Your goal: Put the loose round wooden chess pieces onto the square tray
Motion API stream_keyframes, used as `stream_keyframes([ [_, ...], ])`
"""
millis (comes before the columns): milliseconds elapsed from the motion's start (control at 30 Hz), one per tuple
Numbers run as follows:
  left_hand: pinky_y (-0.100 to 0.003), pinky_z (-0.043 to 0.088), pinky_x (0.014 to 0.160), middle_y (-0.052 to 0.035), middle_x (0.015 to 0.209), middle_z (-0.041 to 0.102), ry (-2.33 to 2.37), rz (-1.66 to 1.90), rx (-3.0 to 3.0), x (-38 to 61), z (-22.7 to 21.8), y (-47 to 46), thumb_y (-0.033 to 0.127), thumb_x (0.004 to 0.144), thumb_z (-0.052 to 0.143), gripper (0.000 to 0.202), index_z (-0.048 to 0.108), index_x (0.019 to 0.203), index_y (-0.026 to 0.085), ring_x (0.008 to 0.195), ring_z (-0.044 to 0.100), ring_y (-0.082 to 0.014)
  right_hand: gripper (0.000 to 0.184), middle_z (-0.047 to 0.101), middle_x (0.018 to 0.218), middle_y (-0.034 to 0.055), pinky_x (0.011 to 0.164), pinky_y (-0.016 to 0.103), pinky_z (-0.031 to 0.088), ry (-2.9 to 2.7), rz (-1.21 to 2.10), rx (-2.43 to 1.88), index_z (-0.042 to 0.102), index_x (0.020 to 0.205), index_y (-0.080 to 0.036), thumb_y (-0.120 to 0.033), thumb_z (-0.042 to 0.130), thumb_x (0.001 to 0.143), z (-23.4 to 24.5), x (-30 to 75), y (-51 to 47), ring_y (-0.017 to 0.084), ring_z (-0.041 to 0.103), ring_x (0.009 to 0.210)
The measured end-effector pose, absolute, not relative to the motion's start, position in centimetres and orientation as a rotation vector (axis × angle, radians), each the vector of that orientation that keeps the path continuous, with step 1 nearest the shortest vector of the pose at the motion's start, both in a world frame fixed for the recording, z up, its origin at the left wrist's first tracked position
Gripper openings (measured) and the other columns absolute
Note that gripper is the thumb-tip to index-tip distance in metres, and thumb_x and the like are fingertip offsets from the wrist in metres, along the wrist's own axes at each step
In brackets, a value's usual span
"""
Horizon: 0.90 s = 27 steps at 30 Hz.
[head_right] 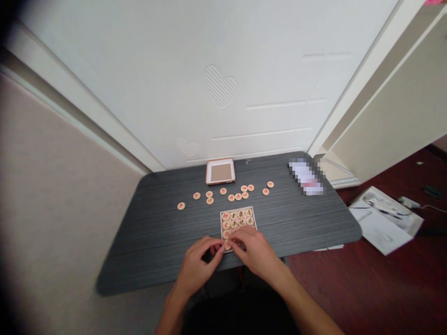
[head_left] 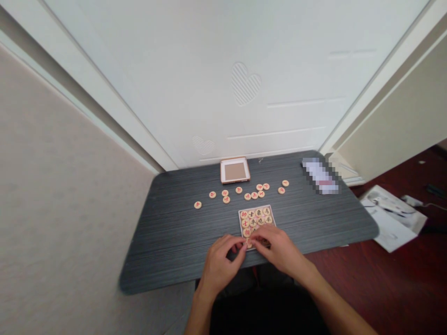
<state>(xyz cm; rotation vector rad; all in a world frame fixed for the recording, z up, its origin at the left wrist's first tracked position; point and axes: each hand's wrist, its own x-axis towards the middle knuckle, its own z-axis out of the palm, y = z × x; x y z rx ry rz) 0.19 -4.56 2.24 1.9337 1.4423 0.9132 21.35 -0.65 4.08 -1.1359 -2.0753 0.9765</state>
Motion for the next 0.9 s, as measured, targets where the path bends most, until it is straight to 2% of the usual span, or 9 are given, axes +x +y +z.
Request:
stream_keyframes([
  [200,-0.027,0.053,0.072,-0.0023,0.083,0.069,1.468,0.908,1.909,0.2,2.5,-4.5,0.028,0.096,0.062,0.014,0.073,0.104,0.025,0.077,0.066,-0.0160,0.013,0.075,0.106,0.0048,0.096,0.036,0.053,-2.043,0.956,-1.121,0.073,0.107,-0.025,-0.022,0.063,0.098,3.5,21.4,-0.6,0.021,0.068,0.103],
  [500,-0.026,0.053,0.073,-0.0015,0.084,0.071,1.484,0.916,1.882,0.3,2.3,-4.6,0.027,0.095,0.063,0.013,0.074,0.103,0.026,0.078,0.066,-0.0156,0.015,0.075,0.107,0.0044,0.098,0.036,0.053,-2.043,0.955,-1.100,0.072,0.108,-0.026,-0.022,0.062,0.098,3.4,21.3,-0.6,0.021,0.068,0.104],
  [900,-0.026,0.051,0.068,-0.0011,0.084,0.073,1.568,0.997,1.822,-0.6,3.2,-3.5,0.032,0.097,0.062,0.016,0.076,0.100,0.025,0.070,0.064,-0.0147,0.017,0.074,0.103,0.0062,0.088,0.034,0.055,-1.950,0.793,-1.170,0.072,0.105,-0.025,-0.027,0.056,0.100,4.8,23.6,0.3,0.022,0.068,0.097],
])
